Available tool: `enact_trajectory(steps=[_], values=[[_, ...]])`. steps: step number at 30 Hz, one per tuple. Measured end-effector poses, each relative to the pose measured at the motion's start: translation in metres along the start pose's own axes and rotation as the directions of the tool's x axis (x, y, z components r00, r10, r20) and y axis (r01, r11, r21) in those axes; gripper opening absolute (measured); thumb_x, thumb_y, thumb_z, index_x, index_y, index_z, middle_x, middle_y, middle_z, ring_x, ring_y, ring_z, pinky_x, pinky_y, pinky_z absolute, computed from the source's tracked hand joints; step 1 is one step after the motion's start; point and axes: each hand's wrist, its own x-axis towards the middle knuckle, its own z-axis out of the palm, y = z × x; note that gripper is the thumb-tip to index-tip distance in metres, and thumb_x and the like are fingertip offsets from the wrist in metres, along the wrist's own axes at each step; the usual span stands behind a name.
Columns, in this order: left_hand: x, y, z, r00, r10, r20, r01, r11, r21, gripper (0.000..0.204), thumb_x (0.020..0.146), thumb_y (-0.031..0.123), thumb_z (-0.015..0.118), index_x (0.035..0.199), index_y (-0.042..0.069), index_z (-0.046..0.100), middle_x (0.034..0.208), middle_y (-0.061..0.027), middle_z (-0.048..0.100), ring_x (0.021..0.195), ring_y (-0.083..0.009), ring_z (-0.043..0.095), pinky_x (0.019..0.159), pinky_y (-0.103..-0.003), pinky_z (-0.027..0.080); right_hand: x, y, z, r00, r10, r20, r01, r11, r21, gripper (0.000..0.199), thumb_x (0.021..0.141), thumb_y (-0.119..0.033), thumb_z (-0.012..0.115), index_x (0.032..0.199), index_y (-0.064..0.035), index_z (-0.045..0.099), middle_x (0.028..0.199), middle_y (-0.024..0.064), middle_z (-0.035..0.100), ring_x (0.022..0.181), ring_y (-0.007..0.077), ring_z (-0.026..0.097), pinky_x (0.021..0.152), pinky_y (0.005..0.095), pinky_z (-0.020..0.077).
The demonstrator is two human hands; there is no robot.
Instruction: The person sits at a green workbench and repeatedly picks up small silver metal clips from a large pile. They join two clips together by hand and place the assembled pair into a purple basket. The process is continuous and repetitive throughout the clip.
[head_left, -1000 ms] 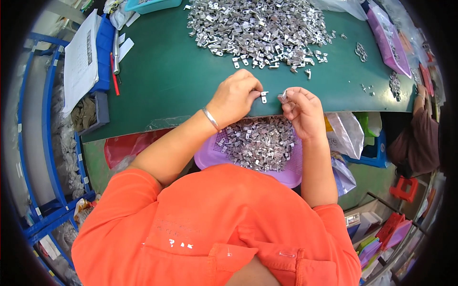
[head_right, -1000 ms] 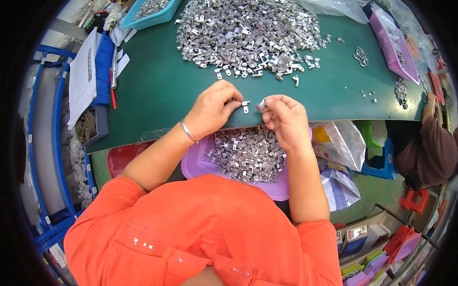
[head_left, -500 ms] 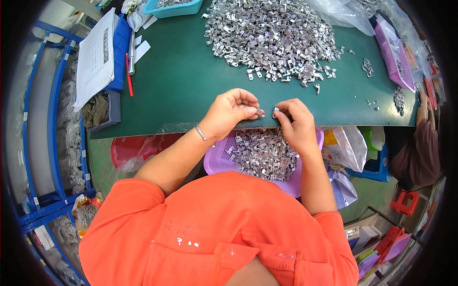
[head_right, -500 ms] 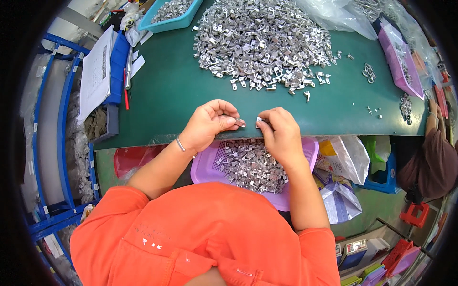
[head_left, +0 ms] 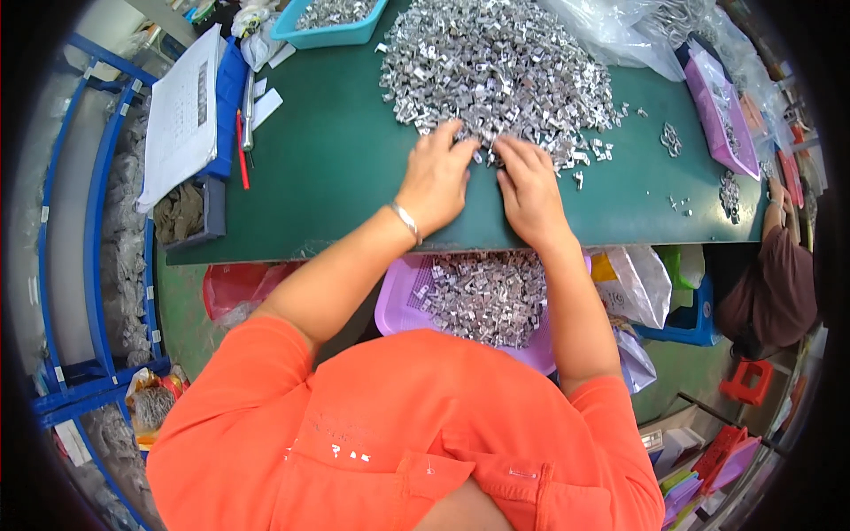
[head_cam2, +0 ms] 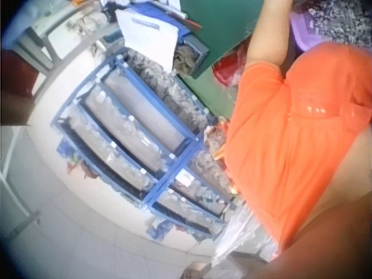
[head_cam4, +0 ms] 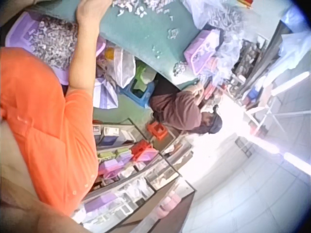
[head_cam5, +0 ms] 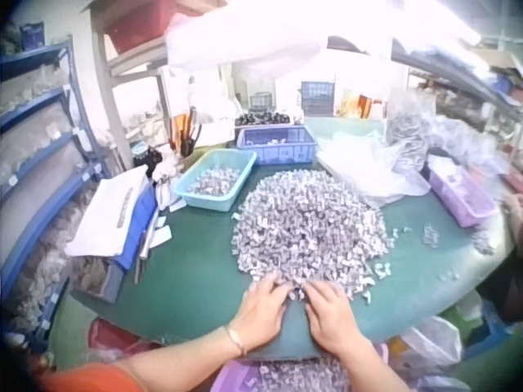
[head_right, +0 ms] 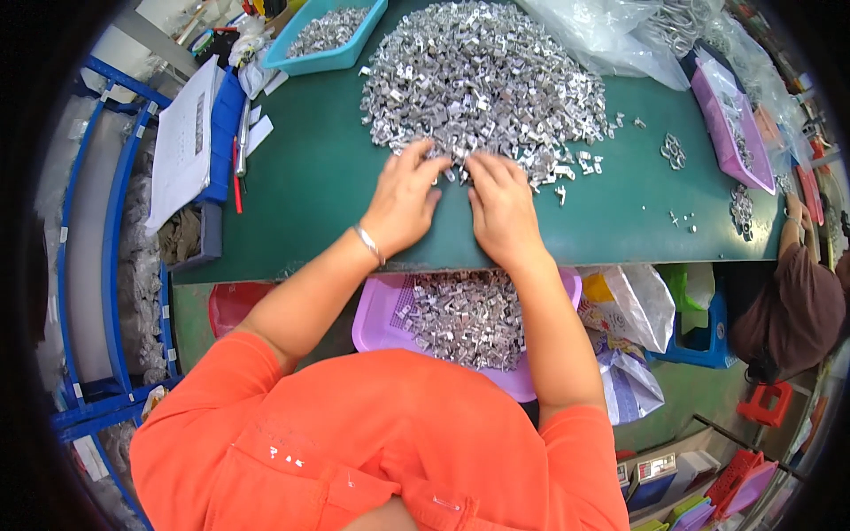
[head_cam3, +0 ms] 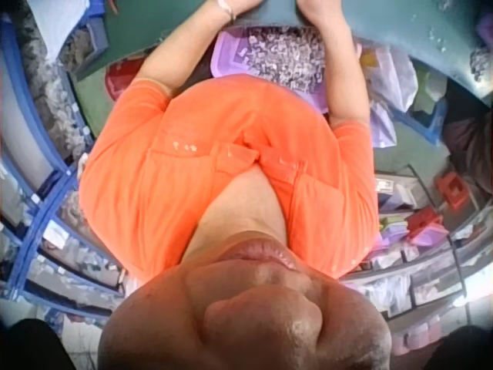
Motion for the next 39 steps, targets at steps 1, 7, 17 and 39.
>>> enact_trajectory(steps=[1, 7, 17, 39], values=[[-0.008, 0.001, -0.001, 0.999, 0.029, 0.03, -0.027, 0.998, -0.063, 0.036, 0.077, -0.003, 0.068, 0.111, 0.006, 0.063, 0.127, -0.0172, 0.054, 0.115, -0.0382, 0.053, 0.098, -0.043, 0.044, -0.006, 0.0, -0.002, 1.0, -0.017, 0.011, 0.017, 1.0, 0.022, 0.04, 0.083, 0.002, 0.062, 0.123, 0.0004, 0.061, 0.125, 0.0154, 0.061, 0.113, 0.0357, 0.055, 0.1, 0.0441, 0.044], [-0.048, 0.016, -0.028, 1.0, -0.002, 0.03, 0.011, 0.951, -0.308, 0.025, 0.079, -0.008, 0.065, 0.101, 0.003, 0.065, 0.114, -0.013, 0.061, 0.101, -0.0313, 0.061, 0.088, -0.037, 0.05, -0.046, -0.017, -0.042, 0.968, 0.249, 0.039, -0.244, 0.893, 0.379, 0.033, 0.091, 0.005, 0.053, 0.122, -0.0019, 0.063, 0.132, 0.0144, 0.06, 0.123, 0.0311, 0.055, 0.107, 0.0378, 0.0405], [-0.034, 0.034, -0.007, 0.998, 0.06, 0.011, -0.055, 0.964, -0.259, 0.013, 0.081, 0.008, 0.074, 0.092, 0.004, 0.068, 0.089, -0.0102, 0.065, 0.08, -0.0293, 0.062, 0.079, -0.037, 0.049, -0.051, -0.02, -0.023, 0.968, 0.232, -0.093, -0.23, 0.973, 0.032, 0.023, 0.079, -0.006, 0.074, 0.101, -0.0039, 0.067, 0.099, 0.0114, 0.063, 0.091, 0.0312, 0.06, 0.078, 0.0393, 0.0484], [-0.038, 0.031, -0.024, 0.969, 0.206, -0.138, -0.245, 0.88, -0.408, 0.013, 0.076, 0.005, 0.077, 0.085, 0.005, 0.067, 0.086, -0.0083, 0.067, 0.079, -0.0273, 0.062, 0.073, -0.036, 0.048, -0.051, -0.018, -0.042, 0.997, 0.081, 0.011, -0.081, 0.959, 0.273, 0.019, 0.08, -0.002, 0.071, 0.099, -0.0028, 0.07, 0.089, 0.0105, 0.064, 0.087, 0.0291, 0.06, 0.08, 0.0364, 0.0482]])
